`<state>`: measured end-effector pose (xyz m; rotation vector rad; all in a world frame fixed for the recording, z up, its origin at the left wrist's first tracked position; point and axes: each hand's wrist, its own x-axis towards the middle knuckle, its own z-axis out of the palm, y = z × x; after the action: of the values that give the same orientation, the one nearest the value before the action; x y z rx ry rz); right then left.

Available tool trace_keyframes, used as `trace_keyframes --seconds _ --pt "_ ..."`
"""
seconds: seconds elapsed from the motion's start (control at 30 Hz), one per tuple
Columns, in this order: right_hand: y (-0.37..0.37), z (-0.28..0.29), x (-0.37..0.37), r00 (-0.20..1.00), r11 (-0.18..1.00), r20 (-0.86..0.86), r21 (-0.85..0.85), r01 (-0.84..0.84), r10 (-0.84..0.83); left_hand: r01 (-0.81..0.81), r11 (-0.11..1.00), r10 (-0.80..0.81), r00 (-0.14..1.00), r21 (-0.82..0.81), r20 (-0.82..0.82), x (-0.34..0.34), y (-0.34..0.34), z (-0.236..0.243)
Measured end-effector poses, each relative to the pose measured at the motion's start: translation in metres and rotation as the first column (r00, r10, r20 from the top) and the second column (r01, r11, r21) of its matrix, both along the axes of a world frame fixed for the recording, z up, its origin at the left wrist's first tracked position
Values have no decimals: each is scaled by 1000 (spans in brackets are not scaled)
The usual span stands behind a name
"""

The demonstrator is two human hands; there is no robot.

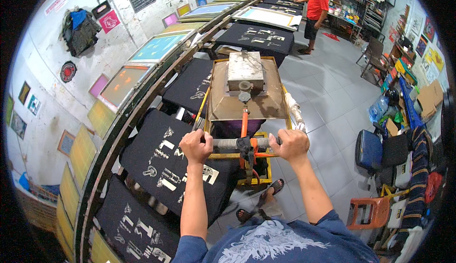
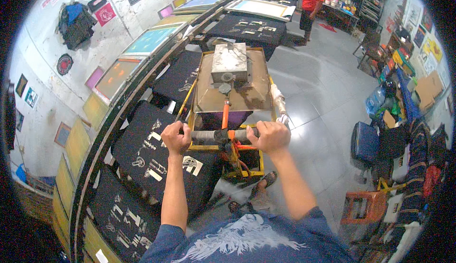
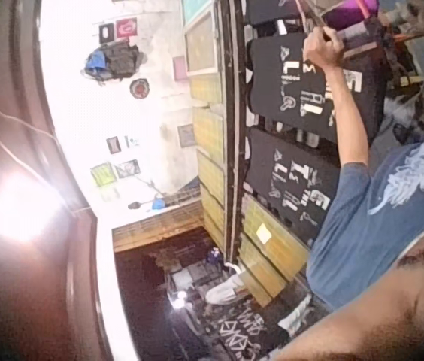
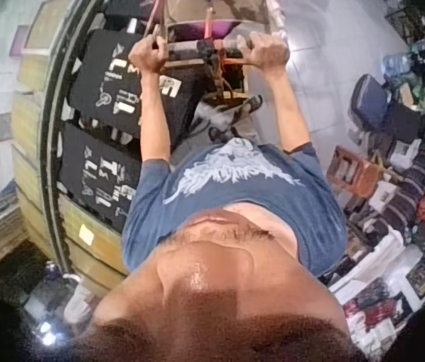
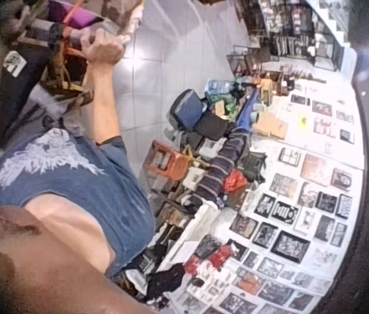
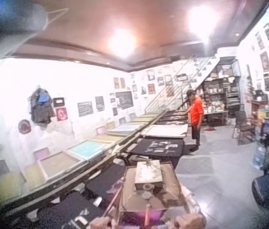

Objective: The person performs screen printing by sliding a heated dryer unit along a track over a series of black t-shirts mounted on printing boards, then uses a squeegee to apply ink through a mesh screen onto one of the shirts.

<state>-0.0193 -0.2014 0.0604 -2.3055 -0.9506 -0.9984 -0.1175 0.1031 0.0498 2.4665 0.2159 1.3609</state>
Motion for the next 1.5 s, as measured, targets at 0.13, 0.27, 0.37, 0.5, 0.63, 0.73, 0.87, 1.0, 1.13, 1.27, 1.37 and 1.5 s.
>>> trace_keyframes --seconds 0.13,0.27,0.37,0.5,0.63,0.73,0.87,1.0,1.13,1.27,1.37,1.5 --pt "0 -2 0 999 997 -13 -56 45 -46 11 1000 -11 999 3 30 2 1 0" --pt "0 -4 0 998 996 -9 -65 54 -55 20 1000 -20 999 11 49 0 0 4" --pt "-1 -6 2 998 996 17 -76 56 -55 32 999 -31 997 -7 71 0 -2 5" --pt "-1 -4 1 999 996 22 -78 43 -42 28 999 -26 996 -19 84 1 -1 4" --pt "0 -1 0 999 995 18 -89 33 -32 18 1000 -17 997 -17 80 0 1 3" --pt "-1 -1 -1 1000 996 -9 -86 28 -29 15 1000 -13 997 -27 81 -1 0 4" --pt "-3 -2 -1 999 994 11 -104 42 -41 -6 1000 7 999 -10 51 -2 -2 6" --pt "-1 5 -6 999 992 -28 -124 30 -34 -10 1000 10 999 -21 30 -3 1 6" --pt "-1 9 -11 996 992 -74 -118 33 -42 -16 986 -9 988 -165 -152 -7 -3 12" --pt "-3 13 -9 992 992 -120 -127 20 -36 -68 989 22 945 -130 -326 -9 -3 22" --pt "-4 13 -8 988 992 -156 -125 -30 10 -111 986 52 915 -125 -401 -14 -7 28" --pt "-7 14 -7 982 986 -160 -112 -123 105 -120 990 93 948 -70 -304 -12 -6 16"
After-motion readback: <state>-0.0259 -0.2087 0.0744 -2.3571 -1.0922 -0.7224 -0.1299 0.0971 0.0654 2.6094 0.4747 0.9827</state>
